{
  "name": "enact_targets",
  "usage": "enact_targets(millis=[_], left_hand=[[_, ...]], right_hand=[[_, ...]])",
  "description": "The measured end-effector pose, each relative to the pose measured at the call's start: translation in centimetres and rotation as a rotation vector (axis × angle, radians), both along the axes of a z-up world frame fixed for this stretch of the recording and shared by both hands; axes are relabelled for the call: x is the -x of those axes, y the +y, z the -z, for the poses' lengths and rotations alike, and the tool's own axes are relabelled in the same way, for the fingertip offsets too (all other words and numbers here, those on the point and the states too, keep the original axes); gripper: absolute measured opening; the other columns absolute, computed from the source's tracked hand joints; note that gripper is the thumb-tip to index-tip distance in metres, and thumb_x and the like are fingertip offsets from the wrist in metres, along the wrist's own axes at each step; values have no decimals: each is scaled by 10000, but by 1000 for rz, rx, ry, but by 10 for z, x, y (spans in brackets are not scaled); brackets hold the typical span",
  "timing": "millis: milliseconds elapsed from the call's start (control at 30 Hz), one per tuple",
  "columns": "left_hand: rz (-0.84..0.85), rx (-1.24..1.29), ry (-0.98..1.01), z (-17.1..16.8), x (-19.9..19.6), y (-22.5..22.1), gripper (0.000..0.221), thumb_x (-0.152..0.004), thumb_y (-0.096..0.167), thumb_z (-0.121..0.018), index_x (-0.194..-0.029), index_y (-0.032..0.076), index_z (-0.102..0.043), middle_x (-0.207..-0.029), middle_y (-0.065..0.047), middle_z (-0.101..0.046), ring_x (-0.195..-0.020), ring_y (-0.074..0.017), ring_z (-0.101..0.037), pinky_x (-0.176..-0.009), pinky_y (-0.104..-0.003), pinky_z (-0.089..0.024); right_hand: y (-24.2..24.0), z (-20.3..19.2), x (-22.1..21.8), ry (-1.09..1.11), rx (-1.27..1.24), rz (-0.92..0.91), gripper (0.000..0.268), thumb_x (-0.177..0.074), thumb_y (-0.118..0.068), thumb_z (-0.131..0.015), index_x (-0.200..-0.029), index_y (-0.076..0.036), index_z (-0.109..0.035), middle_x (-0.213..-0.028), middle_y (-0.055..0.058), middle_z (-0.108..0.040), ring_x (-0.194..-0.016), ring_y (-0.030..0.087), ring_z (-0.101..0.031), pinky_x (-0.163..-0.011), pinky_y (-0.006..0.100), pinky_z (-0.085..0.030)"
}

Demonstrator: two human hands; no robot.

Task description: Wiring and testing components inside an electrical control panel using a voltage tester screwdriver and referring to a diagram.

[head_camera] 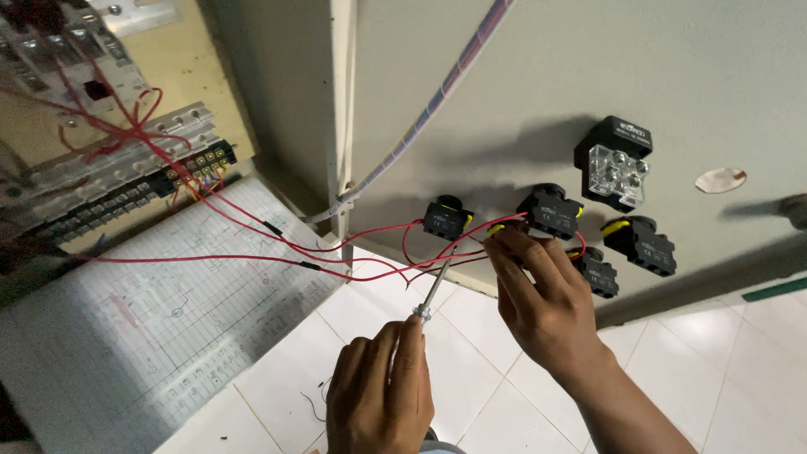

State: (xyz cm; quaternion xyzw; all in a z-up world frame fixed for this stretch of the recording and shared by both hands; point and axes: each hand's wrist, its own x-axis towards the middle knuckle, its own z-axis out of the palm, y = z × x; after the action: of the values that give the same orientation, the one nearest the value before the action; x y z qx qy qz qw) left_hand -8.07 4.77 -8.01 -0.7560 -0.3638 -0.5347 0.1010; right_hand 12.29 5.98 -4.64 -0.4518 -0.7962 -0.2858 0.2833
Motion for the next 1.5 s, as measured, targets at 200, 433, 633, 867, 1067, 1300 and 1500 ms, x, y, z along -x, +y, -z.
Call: enact_targets(millis=[200,433,633,867,1067,1300,1500], left_hand=[[-61,-15,-4,-10,-15,-8,103,-971,31,-629,-1015,-57,-657,-865,-164,-658,-556,-245,-480,-532,-349,-405],[-76,-49,48,-7,-20,-10,149,-969,-3,-655,-1068,-114,-651,-909,-204,-658,-612,-257,-548,-565,-367,-452],[-83,-28,46,-6,-28,-16,133,-976,-14,-639,-1077,-99,-656,-930,-205,-659,-602,-251,-511,-564,-359,-447],[-123,-30,55,-6,-36,-22,145,-964,-40,-668,-1096,-99,-662,-933,-204,-658,-588,-244,-496,-555,-352,-441],[-110,58,45,13,-37,-26,220,-972,4,-648,-1181,-33,-707,-1064,-198,-539,-784,-290,-607,-660,-352,-539],[-27,153,44,14,-28,-27,209,-959,70,-723,-1129,37,-605,-1107,-172,-662,-898,-269,-735,-784,-326,-635],[-52,165,-23,22,-48,-33,339,-1073,265,-406,-1098,-12,-599,-907,-131,-616,-694,-257,-628,-530,-352,-492]], right_hand=[[-2,-1,-11,12,6,-2,213,-1024,56,-539,-1183,69,-680,-1165,193,-651,-860,322,-628,-797,398,-523],[-2,0,-12,54,-24,41,200,-1011,77,-574,-1131,0,-715,-1116,115,-692,-869,283,-639,-776,345,-514],[-4,2,-18,38,-44,71,209,-1004,77,-607,-1125,-42,-729,-1098,70,-704,-796,249,-609,-688,318,-479],[-3,4,-26,41,-45,43,179,-1016,46,-640,-1134,-48,-737,-1095,67,-702,-782,244,-604,-689,313,-477],[-6,3,-27,4,-48,61,173,-1011,47,-639,-1127,-49,-725,-1101,55,-707,-784,242,-600,-658,316,-463],[-2,8,-30,-28,-97,112,157,-1004,39,-644,-1095,-64,-719,-1077,37,-690,-749,227,-574,-584,303,-419],[2,15,-34,-38,-106,128,220,-976,67,-637,-1124,-73,-720,-1088,27,-692,-747,224,-562,-578,315,-436]])
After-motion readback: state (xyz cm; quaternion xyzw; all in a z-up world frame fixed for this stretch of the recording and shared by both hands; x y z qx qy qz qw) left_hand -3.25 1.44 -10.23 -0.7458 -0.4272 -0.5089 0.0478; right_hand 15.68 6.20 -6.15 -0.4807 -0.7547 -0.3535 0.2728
